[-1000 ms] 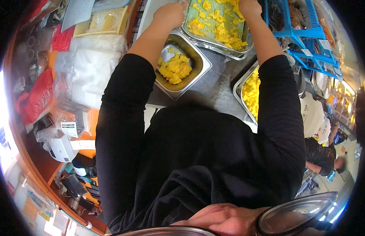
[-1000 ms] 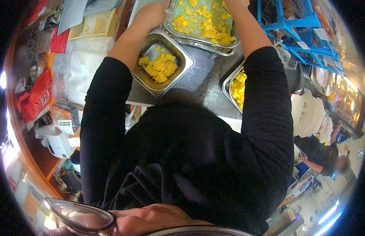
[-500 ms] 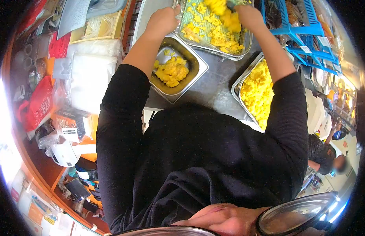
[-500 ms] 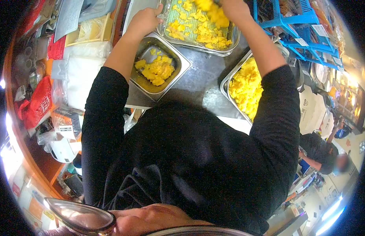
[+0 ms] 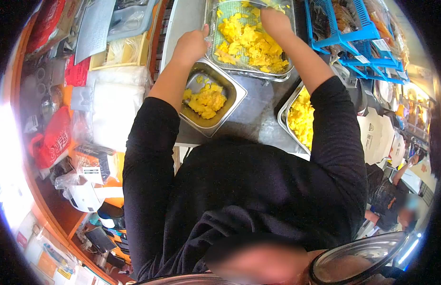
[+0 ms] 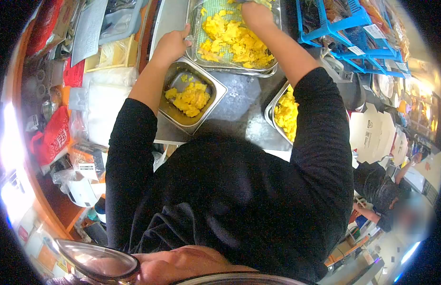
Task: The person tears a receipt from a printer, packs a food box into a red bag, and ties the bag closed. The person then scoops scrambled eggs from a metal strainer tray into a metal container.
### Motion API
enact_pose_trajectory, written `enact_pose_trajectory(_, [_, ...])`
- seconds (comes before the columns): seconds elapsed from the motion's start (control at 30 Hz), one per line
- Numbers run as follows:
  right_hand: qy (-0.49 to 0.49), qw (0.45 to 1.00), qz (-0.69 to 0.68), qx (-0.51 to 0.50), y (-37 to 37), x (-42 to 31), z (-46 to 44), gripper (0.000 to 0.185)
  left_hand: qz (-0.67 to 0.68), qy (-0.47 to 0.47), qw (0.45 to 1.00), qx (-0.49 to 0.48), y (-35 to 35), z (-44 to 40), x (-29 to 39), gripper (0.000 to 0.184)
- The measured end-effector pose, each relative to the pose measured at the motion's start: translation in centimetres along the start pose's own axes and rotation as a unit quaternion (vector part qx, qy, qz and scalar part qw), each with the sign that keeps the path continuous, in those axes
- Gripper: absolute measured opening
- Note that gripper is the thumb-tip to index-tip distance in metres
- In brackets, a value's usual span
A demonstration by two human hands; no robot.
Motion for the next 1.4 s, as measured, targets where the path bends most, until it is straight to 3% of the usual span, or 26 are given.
enact_pose_trajectory(0.23, [-0.117, 0.989, -0.071, -0.055, -1.8, 0.5, -2.9, 0.021, 0.019, 0.006, 1.000, -0.017, -0.5, -0.7, -0.1, 0.056])
enact_pose_trajectory(0.33, [-0.124, 0.987, -0.104, 0.004, -2.3, 0.2, -5.1, 0.020, 0.011, 0.019, 1.000, -0.010, 0.1, -0.8, 0.4, 0.056])
enact_pose_trajectory(0.43, [-0.042, 0.998, -0.045, -0.028, 0.4, 0.4, -4.7, 0.023, 0.021, 0.025, 0.999, -0.009, 0.8, -0.6, 0.5, 0.056])
enact_pose_trajectory(0.53, [0.091, 0.993, -0.078, 0.002, 1.0, -0.3, -2.0, 0.027, 0.057, 0.026, 0.998, -0.004, 0.6, -0.6, 0.3, 0.055])
enact_pose_trajectory(0.63, [0.175, 0.983, -0.044, -0.028, 2.6, -1.8, 1.1, 0.034, 0.056, 0.011, 0.998, 0.004, 0.2, -0.6, 0.2, 0.054])
enact_pose_trajectory(0.73, [0.217, 0.967, -0.102, -0.082, 3.0, -2.8, 3.5, 0.030, 0.036, 0.003, 0.999, -0.001, 0.1, -0.6, 0.3, 0.054])
enact_pose_trajectory(0.83, [0.213, 0.971, -0.098, -0.049, 3.9, -4.4, 5.7, 0.026, 0.050, 0.007, 0.999, -0.003, 0.1, -0.5, 0.3, 0.053])
enact_pose_trajectory(0.97, [0.099, 0.978, -0.142, -0.115, 4.8, -5.7, 6.4, 0.054, 0.081, 0.022, 0.996, 0.000, 0.4, 0.0, 0.5, 0.052])
enact_pose_trajectory(1.07, [0.076, 0.983, -0.097, -0.135, 6.5, -7.1, 7.4, 0.078, 0.089, 0.006, 0.996, 0.004, 0.2, 0.1, 0.3, 0.050])
enact_pose_trajectory(1.17, [0.036, 0.978, -0.109, -0.177, 6.9, -7.4, 7.7, 0.082, 0.165, 0.025, 0.985, -0.030, 0.0, 0.3, -0.2, 0.047])
enact_pose_trajectory(1.27, [0.008, 0.960, -0.161, -0.231, 6.5, -6.7, 7.5, 0.087, 0.197, 0.021, 0.980, -0.004, 0.1, 0.8, -0.4, 0.045])
enact_pose_trajectory(1.4, [-0.045, 0.935, -0.228, -0.269, 4.9, -5.3, 7.8, 0.092, 0.161, 0.025, 0.986, 0.022, 1.3, 1.7, 0.9, 0.042])
Point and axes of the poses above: each hand's wrist, its own z-axis away from the middle knuckle, its own y-axis out of the back of the hand, x = y × z, the point moved 2 cm from there along -z, towards the middle knuckle, and after that the axes turned 4 degrees about z, right-handed, at the moved point
